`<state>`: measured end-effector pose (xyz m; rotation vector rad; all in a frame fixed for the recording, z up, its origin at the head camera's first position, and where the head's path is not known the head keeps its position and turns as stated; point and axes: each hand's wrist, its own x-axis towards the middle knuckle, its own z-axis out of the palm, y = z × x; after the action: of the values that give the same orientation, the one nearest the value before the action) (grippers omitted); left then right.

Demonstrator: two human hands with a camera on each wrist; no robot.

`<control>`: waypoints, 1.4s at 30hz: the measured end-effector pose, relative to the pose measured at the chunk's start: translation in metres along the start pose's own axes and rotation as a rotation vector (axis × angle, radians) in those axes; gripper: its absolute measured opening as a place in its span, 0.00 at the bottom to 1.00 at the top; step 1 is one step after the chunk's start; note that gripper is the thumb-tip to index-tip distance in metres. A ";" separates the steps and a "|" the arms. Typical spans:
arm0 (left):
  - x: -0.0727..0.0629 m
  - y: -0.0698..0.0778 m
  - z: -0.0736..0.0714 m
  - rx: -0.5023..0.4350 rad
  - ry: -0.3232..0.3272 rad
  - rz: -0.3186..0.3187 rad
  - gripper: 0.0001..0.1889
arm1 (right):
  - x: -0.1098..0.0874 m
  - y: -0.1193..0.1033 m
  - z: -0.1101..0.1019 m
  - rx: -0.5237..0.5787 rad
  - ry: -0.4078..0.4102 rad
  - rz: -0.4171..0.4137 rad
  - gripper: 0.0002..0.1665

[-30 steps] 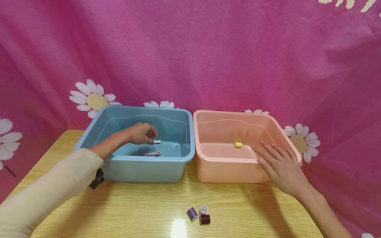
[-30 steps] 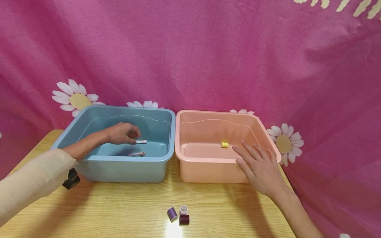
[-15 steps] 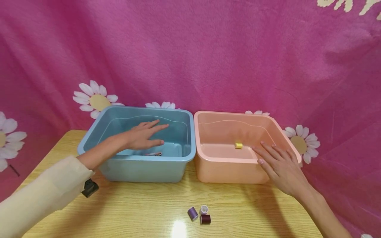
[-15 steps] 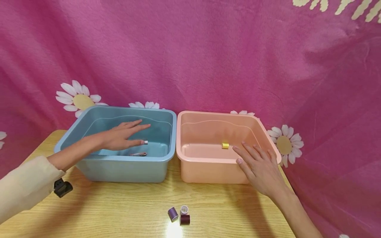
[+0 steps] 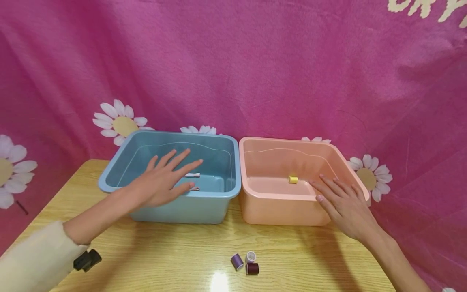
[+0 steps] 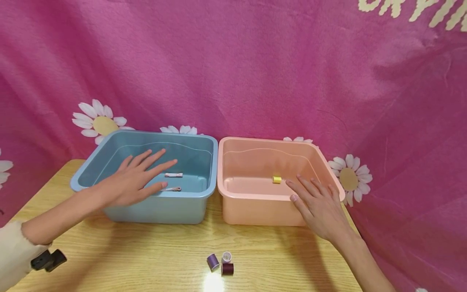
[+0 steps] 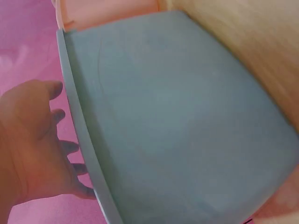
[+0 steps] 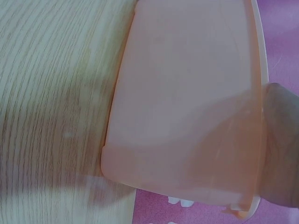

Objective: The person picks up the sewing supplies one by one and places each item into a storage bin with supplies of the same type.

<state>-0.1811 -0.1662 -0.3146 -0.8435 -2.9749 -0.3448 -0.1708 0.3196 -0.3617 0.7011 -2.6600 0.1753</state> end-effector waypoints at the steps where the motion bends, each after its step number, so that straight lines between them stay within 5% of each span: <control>1: -0.004 0.001 0.001 0.001 0.010 -0.004 0.33 | 0.000 0.000 0.000 -0.001 0.001 -0.001 0.25; 15: -0.051 0.011 0.020 0.063 0.106 -0.047 0.29 | 0.000 0.001 0.000 -0.011 -0.002 -0.002 0.26; 30: -0.059 0.008 0.042 0.104 0.244 -0.051 0.26 | -0.001 0.000 0.000 0.012 0.001 0.014 0.27; 34: -0.057 0.007 0.044 0.086 0.277 -0.050 0.24 | -0.001 -0.007 -0.001 0.070 0.107 -0.013 0.27; 39: -0.056 0.005 0.046 0.094 0.312 -0.039 0.25 | 0.002 -0.043 -0.001 0.177 0.449 -0.208 0.25; 42: -0.057 0.004 0.047 0.102 0.334 -0.029 0.25 | -0.005 -0.071 0.002 0.253 0.471 -0.267 0.26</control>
<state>-0.1293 -0.1816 -0.3650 -0.6595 -2.6716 -0.2976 -0.1323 0.2592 -0.3638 0.9518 -2.0949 0.5379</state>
